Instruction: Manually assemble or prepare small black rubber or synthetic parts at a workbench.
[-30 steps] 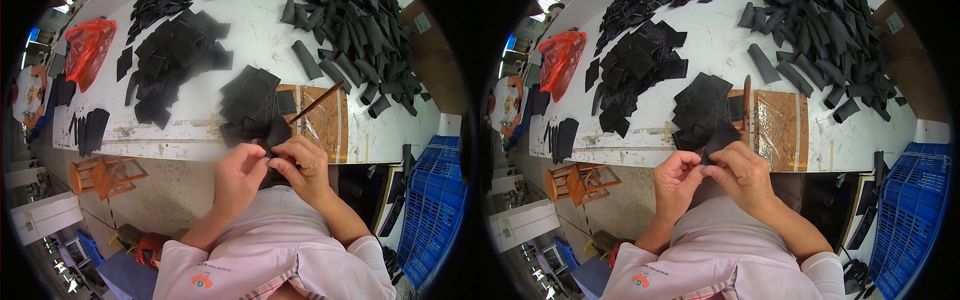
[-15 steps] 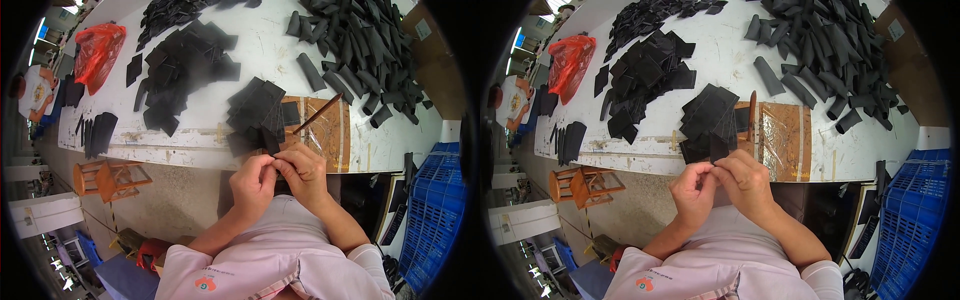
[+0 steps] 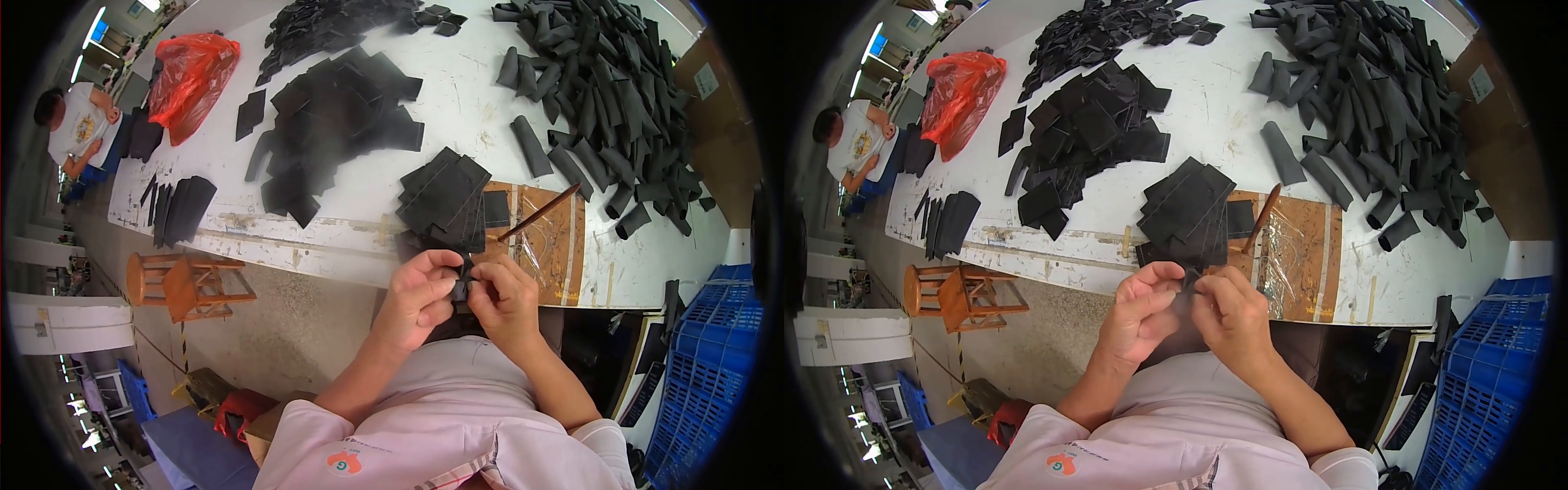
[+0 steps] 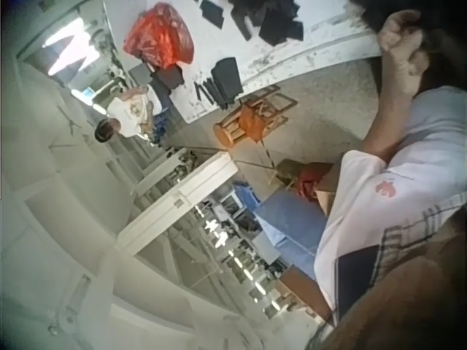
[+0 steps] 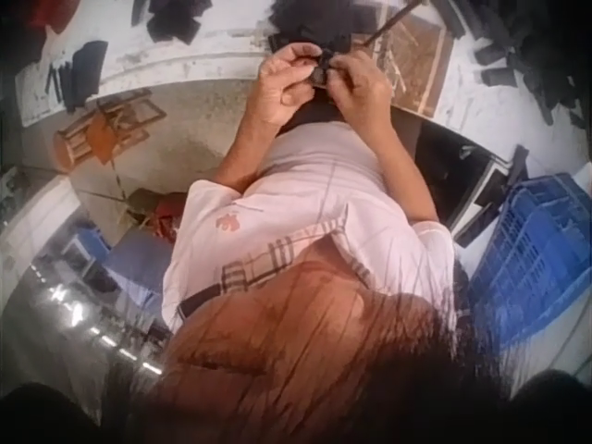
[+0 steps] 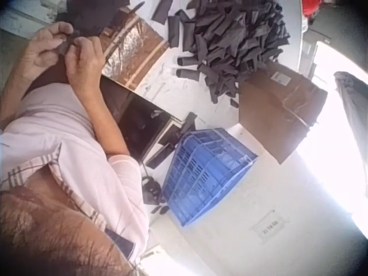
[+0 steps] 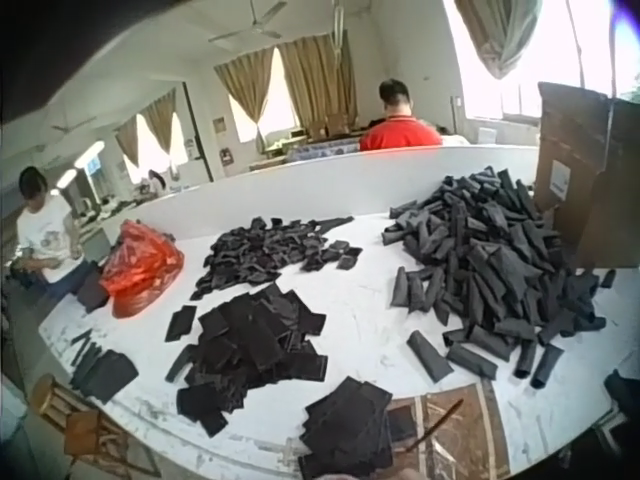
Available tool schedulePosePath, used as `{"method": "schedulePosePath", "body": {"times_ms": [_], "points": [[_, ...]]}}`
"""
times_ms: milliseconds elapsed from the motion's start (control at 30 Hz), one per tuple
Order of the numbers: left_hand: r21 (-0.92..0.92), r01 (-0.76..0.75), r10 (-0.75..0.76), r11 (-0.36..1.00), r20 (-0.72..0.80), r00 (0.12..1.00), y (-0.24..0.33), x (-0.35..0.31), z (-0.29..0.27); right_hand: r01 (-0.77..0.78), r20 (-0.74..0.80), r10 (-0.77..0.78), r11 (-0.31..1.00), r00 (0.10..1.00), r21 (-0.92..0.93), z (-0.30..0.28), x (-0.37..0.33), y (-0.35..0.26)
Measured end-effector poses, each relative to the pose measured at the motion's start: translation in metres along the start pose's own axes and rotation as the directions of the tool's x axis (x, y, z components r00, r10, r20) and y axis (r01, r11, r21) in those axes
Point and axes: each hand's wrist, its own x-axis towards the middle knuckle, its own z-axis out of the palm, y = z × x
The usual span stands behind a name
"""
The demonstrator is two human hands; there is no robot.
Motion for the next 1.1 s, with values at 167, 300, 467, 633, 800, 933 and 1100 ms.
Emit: {"method": "schedulePosePath", "body": {"times_ms": [167,300,467,633,800,933,1100], "points": [[0.62,-0.219,0.323,0.754,-0.059,0.945,-0.013,0.004,0.008,-0.562,0.376,0.446,0.423,0.812,0.711,-0.006,-0.002,-0.001],[0.887,-0.419,0.763,0.195,0.131,0.633,-0.026,0.016,0.008,-0.632,0.59,0.428,-0.056,0.684,0.773,0.002,0.001,-0.003],[0.595,-0.325,0.465,0.735,-0.094,0.88,-0.012,0.005,0.015,-0.581,0.472,0.427,0.168,0.771,0.796,-0.005,-0.002,0.009],[-0.055,0.055,-0.034,0.997,0.328,0.944,-0.007,-0.006,0.028,-0.489,0.424,0.348,0.126,0.836,0.863,-0.018,-0.004,-0.006],[0.727,-0.378,0.397,0.573,0.157,0.904,-0.02,-0.001,0.042,-0.301,0.172,0.271,0.56,0.947,0.772,-0.027,-0.005,0.004],[0.731,-0.678,0.668,0.081,0.465,0.581,-0.025,0.018,0.042,-0.017,-0.06,0.039,0.943,0.997,0.333,-0.042,0.006,-0.011],[0.49,-0.399,0.42,0.775,0.071,0.905,-0.019,0.012,0.067,-0.108,-0.046,0.131,0.935,0.99,0.337,-0.048,0.011,-0.01]]}}
